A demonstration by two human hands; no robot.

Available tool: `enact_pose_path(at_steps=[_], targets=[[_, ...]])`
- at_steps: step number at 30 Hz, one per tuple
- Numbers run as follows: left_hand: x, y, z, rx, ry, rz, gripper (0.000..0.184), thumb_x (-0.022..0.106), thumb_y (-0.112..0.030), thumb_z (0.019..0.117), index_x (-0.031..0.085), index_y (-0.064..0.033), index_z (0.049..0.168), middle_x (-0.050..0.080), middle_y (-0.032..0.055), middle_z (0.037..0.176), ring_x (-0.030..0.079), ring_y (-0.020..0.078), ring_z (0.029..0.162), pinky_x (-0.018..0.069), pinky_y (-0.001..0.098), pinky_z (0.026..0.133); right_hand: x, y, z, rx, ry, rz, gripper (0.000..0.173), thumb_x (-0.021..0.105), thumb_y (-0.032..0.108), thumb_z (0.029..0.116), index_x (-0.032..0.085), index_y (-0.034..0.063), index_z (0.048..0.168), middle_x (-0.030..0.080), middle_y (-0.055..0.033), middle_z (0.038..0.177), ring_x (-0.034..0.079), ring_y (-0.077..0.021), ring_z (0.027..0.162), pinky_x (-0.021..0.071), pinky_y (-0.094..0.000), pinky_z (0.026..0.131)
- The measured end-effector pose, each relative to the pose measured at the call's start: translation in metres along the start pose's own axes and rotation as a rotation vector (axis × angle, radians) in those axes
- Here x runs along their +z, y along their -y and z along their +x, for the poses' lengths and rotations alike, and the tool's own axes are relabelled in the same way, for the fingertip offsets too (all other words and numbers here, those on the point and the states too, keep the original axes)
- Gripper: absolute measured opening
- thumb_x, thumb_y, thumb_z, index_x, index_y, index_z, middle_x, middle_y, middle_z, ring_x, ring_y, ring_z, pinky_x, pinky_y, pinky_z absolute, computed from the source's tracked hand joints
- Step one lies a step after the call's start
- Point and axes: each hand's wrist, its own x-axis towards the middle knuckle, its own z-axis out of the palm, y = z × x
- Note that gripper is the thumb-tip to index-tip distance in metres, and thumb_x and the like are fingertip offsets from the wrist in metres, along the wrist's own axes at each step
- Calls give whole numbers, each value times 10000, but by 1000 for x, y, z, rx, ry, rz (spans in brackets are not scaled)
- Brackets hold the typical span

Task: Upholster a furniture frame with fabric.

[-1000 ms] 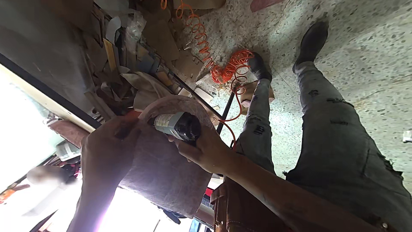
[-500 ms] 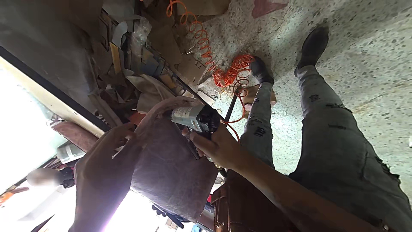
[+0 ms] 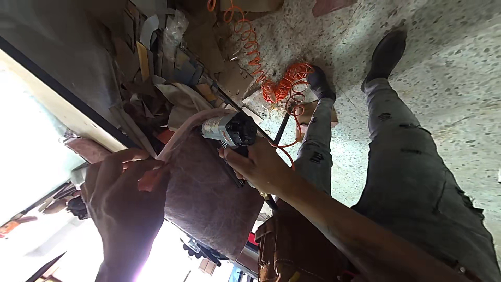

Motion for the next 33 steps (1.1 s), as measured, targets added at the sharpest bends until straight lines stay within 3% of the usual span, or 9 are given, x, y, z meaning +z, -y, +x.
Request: enact_pose_path(at_steps=[4,8,11,14,16,22,27,30,33], targets=[[-5,-10,-2,11,13,42,261,634,-369,958,758,-144,1004,647,68,1230,557,326,1188,428,580,982,-3,1,-6,-31,21,-9,229,562,346,1049,692,183,1143,635,34,677,622,-103,530,580,-306,497],[0,-14,-8,-31,60,67,299,599,-389,976,751,-151,1072,642,59,1288,561,327,1212,427,582,996,-2,6,-17,-32,20,-6,205,574,362,1047,666,182,1084,614,32,641,599,-115,496,554,-319,460],[5,-10,-14,-36,38,27,377,687,-460,889,734,-144,1089,617,57,1358,577,297,1232,462,556,1002,-4,10,-20,-39,54,46,189,583,323,1046,640,161,1125,624,17,669,615,-126,516,569,-325,475],[4,-10,-14,-94,33,-48,197,722,-328,918,733,-144,989,679,0,1285,656,191,1140,533,478,946,1,11,-26,-20,82,71,172,588,295,1036,652,159,1118,604,3,655,581,-140,481,534,-326,423],[3,-12,-11,-137,38,-66,187,695,-350,940,723,-166,957,691,-34,1251,685,128,1041,568,429,866,3,12,-28,-11,99,36,180,593,314,1025,663,177,1119,612,23,661,590,-114,493,543,-312,437],[6,-13,-5,-232,46,-133,209,692,-371,939,664,-184,851,698,-47,1220,698,102,889,590,377,727,21,13,-28,-40,134,86,180,635,318,1020,646,157,1099,625,25,691,611,-98,539,566,-297,489],[12,-4,-1,-237,-5,-234,170,763,-334,887,680,-190,917,717,-52,1149,710,72,869,620,323,714,23,14,-23,-92,135,-23,219,659,300,984,644,164,1154,652,60,776,632,-43,622,582,-271,556],[12,1,-1,-283,-6,-363,235,802,-292,859,654,-192,1012,728,-60,1139,715,64,906,623,295,738,23,15,-23,-121,113,-127,277,674,311,974,624,156,1198,666,67,883,653,-11,764,593,-246,661],[12,4,-2,-295,3,-441,198,787,-262,880,676,-184,1025,731,-57,1143,724,70,921,633,273,755,22,18,-25,-91,114,-114,261,671,301,966,630,173,1190,664,74,840,650,-17,684,597,-249,588]])
